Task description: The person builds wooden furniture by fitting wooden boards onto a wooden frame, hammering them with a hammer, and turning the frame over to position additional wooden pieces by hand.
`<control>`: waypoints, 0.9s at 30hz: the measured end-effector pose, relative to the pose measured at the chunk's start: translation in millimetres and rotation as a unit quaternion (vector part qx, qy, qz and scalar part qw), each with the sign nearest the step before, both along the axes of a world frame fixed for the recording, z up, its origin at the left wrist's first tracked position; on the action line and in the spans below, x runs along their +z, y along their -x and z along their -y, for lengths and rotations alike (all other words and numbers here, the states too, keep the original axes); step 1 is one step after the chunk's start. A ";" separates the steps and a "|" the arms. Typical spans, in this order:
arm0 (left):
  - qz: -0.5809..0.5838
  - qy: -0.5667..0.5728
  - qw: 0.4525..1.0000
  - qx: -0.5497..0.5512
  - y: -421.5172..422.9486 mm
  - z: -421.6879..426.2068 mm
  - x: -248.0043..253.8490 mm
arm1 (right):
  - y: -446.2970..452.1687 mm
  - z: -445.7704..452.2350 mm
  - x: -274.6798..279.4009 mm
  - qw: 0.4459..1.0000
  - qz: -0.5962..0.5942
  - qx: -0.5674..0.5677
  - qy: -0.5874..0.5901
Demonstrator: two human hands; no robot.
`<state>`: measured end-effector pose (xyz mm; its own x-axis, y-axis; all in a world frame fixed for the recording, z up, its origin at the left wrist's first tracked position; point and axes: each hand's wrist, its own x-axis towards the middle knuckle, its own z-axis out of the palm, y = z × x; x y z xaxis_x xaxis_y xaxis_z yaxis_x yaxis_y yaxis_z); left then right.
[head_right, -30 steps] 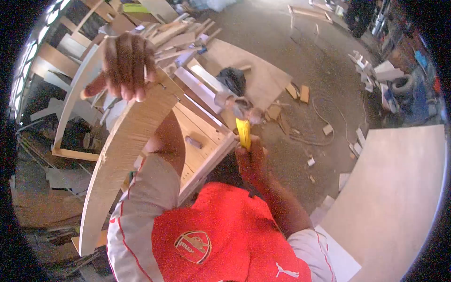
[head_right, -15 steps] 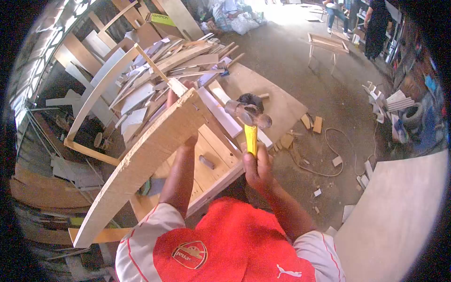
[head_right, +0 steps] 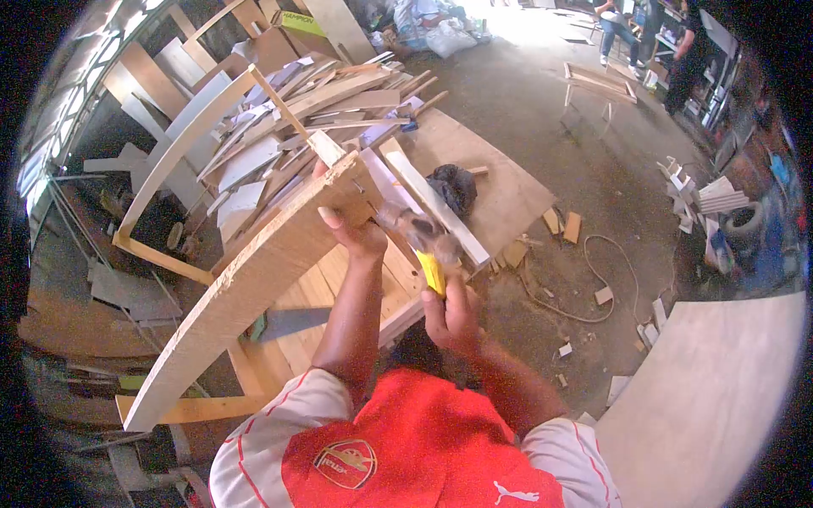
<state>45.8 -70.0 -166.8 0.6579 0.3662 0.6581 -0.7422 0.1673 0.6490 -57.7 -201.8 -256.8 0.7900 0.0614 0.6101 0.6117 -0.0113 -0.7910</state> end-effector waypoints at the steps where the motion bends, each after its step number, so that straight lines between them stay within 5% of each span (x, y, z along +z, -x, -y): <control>1: 0.016 -0.004 1.000 0.011 -5.5 -2.1 -6.9 | 0.4 -1.4 -3.1 1.000 -0.002 -0.008 0.000; 9: -0.011 0.063 0.998 0.008 -1.2 4.0 -4.0 | -9.8 -5.7 9.3 0.980 0.105 -0.146 0.087; 16: 0.014 0.050 0.998 -0.019 -7.4 1.0 -10.4 | -6.7 0.5 5.9 0.984 0.059 -0.136 0.102; 27: 0.043 0.070 0.993 -0.087 -27.7 -11.7 -30.1 | -29.3 -16.6 13.5 0.977 0.163 -0.138 0.027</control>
<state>73.5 -58.2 -196.9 0.6630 0.3437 0.6651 -0.7457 0.3814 0.5463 -28.3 -185.2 -243.3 0.5450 -0.0883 0.8338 0.7988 -0.2476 -0.5483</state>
